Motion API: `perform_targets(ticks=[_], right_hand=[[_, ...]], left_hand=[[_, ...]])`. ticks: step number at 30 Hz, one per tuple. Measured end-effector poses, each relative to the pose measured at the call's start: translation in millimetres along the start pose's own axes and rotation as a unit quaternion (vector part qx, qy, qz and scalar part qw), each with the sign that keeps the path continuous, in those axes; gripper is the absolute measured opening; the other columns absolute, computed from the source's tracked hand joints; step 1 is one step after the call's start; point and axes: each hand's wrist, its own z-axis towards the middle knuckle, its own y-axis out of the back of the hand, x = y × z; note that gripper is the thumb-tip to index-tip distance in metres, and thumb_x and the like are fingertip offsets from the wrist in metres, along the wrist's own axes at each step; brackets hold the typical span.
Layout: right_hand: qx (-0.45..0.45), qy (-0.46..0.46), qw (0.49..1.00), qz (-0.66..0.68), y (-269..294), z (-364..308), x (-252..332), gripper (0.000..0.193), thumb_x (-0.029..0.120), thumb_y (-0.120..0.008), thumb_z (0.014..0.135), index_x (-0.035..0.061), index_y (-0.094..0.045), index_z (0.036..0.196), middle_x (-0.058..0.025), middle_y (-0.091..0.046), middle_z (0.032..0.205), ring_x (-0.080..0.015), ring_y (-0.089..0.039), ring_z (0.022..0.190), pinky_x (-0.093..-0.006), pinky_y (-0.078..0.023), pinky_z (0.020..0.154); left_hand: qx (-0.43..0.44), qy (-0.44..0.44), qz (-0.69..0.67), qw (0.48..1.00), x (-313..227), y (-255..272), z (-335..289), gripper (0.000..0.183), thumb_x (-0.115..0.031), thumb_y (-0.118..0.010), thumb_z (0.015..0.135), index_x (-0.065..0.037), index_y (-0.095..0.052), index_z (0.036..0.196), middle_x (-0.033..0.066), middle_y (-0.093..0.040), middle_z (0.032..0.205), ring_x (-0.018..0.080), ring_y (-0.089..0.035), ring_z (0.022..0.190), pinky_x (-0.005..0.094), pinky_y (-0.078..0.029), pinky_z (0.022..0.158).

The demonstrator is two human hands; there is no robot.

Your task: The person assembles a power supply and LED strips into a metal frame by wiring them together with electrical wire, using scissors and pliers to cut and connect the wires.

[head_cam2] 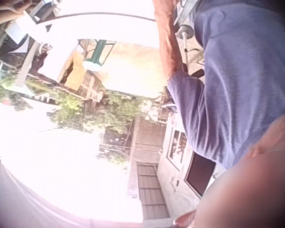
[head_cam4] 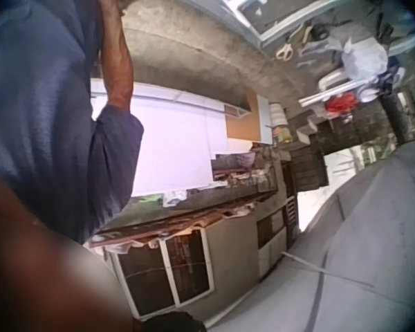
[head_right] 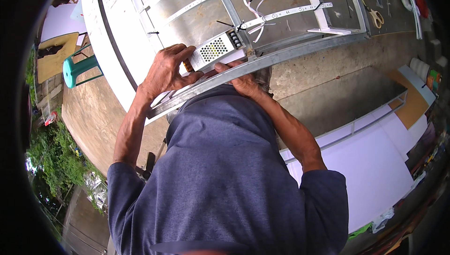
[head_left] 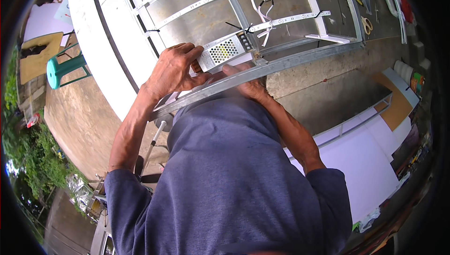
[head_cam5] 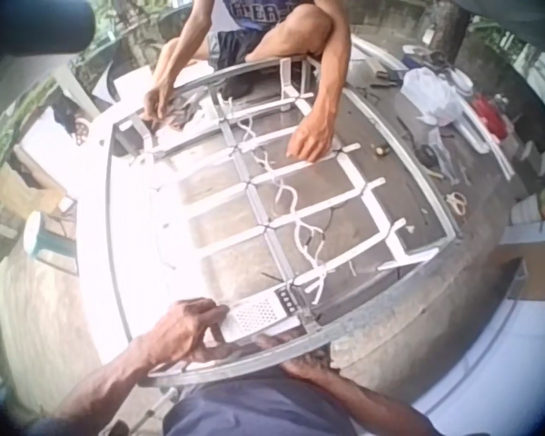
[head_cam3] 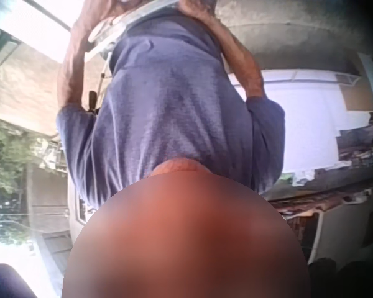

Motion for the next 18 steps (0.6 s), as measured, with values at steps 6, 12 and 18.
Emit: perform_targets(ticks=[6,12,18], right_hand=[[-0.008,0.000,0.980,0.197,-2,1,-9,0.044,0.039,-0.057,0.101,-0.0003,-0.063,0.119,-0.0137,-0.069,0.099,-0.0223,-0.064,0.093,-0.0356,-0.050,0.085],[-0.127,0.089,0.979,-0.136,-7,-3,-37,0.045,0.039,-0.052,0.103,-0.0005,-0.059,0.125,-0.0181,-0.064,0.112,-0.0271,-0.062,0.102,-0.0386,-0.048,0.088],[-0.077,0.067,0.975,0.195,-9,-3,-45,0.027,0.016,-0.063,0.095,0.0021,-0.063,0.119,-0.0099,-0.070,0.102,-0.0238,-0.066,0.095,-0.0373,-0.052,0.084]], left_hand=[[-0.022,-0.023,-0.006,0.999,1,-3,4,0.037,-0.024,-0.078,0.073,0.002,-0.069,0.098,0.0122,-0.064,0.072,0.0268,-0.065,0.070,0.0374,-0.055,0.066],[0.012,0.006,0.022,1.000,-3,-11,3,0.047,-0.024,-0.082,0.072,0.003,-0.070,0.109,0.0148,-0.069,0.083,0.0266,-0.068,0.074,0.0383,-0.059,0.068],[0.003,0.002,0.049,0.999,-7,-15,2,0.045,-0.026,-0.082,0.074,0.002,-0.069,0.107,0.0157,-0.068,0.085,0.0277,-0.068,0.078,0.0387,-0.058,0.071]])
